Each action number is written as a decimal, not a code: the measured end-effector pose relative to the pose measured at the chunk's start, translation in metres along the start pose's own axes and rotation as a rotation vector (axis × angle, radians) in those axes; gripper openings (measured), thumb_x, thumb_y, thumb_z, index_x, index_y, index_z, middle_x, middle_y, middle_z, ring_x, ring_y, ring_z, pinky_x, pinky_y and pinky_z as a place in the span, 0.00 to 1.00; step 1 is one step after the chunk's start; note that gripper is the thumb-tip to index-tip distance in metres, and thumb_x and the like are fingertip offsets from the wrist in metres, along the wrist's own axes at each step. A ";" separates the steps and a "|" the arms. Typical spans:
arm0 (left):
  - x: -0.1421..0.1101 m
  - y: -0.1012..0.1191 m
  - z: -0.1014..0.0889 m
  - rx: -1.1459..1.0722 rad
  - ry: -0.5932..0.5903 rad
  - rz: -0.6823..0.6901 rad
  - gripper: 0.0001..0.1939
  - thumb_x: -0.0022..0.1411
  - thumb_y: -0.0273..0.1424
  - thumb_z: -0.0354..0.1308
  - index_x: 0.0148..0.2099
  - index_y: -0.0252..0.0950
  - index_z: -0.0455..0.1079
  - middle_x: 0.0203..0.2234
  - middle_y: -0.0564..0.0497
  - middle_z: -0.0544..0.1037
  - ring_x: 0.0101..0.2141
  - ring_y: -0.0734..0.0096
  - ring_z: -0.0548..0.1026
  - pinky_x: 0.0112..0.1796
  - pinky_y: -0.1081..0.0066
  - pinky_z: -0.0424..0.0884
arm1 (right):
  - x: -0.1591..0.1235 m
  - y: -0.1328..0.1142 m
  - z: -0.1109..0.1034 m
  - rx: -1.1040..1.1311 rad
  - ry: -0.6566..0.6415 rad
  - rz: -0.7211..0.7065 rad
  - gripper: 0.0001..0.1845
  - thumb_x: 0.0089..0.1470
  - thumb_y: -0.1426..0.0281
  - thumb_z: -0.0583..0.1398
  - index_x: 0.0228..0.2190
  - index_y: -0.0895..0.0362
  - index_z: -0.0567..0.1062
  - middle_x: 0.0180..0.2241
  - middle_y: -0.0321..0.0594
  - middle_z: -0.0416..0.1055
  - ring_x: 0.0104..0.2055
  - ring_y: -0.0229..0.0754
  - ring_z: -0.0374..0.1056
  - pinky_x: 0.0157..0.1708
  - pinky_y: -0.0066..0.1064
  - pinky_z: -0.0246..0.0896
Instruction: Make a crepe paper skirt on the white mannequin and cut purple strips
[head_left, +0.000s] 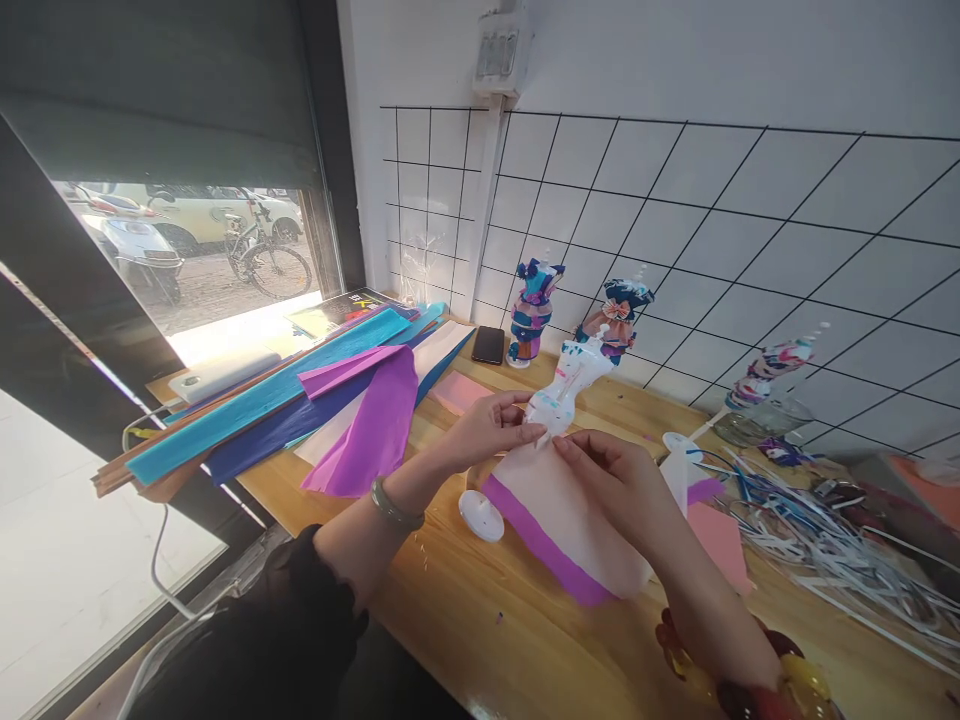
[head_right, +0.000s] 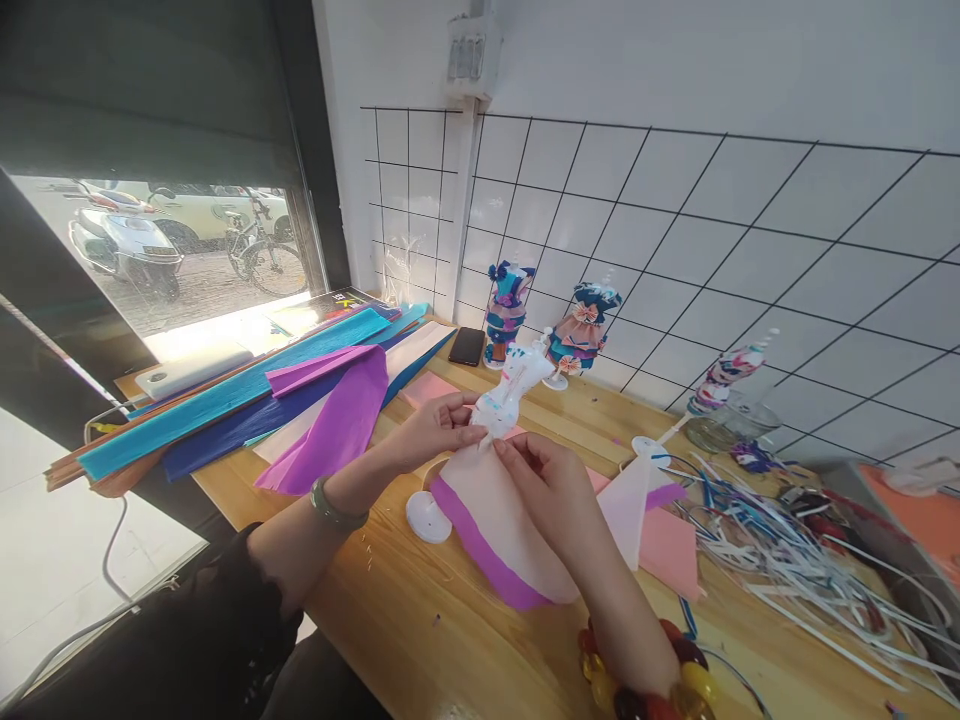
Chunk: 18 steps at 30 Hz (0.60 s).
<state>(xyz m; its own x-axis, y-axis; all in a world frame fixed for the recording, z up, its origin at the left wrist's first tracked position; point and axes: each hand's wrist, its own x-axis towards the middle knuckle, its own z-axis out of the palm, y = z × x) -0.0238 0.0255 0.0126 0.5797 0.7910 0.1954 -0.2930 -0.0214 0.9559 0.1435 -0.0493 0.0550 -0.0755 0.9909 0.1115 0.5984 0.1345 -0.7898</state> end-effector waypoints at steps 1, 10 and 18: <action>0.000 0.000 0.000 -0.001 -0.009 -0.001 0.32 0.49 0.38 0.65 0.55 0.34 0.65 0.36 0.44 0.77 0.35 0.68 0.74 0.35 0.71 0.68 | 0.000 0.001 0.000 0.007 -0.001 0.004 0.20 0.53 0.54 0.54 0.28 0.57 0.75 0.26 0.36 0.71 0.29 0.39 0.62 0.26 0.29 0.55; 0.000 -0.002 0.000 -0.016 -0.046 0.036 0.31 0.47 0.34 0.67 0.53 0.33 0.66 0.41 0.42 0.75 0.41 0.65 0.73 0.41 0.68 0.68 | 0.002 0.004 -0.002 0.024 -0.032 0.005 0.21 0.50 0.54 0.57 0.37 0.57 0.78 0.33 0.41 0.76 0.33 0.45 0.68 0.29 0.33 0.59; 0.002 -0.005 0.000 0.003 -0.039 0.056 0.31 0.48 0.31 0.66 0.54 0.33 0.65 0.41 0.42 0.75 0.40 0.68 0.74 0.41 0.69 0.68 | 0.001 0.005 -0.003 0.071 -0.067 0.068 0.20 0.50 0.55 0.58 0.36 0.56 0.79 0.31 0.39 0.76 0.33 0.44 0.67 0.28 0.32 0.57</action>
<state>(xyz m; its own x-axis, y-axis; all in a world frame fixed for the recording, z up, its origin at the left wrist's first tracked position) -0.0209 0.0267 0.0080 0.5916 0.7644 0.2564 -0.3230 -0.0667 0.9441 0.1485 -0.0479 0.0528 -0.0911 0.9957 0.0175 0.5465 0.0646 -0.8350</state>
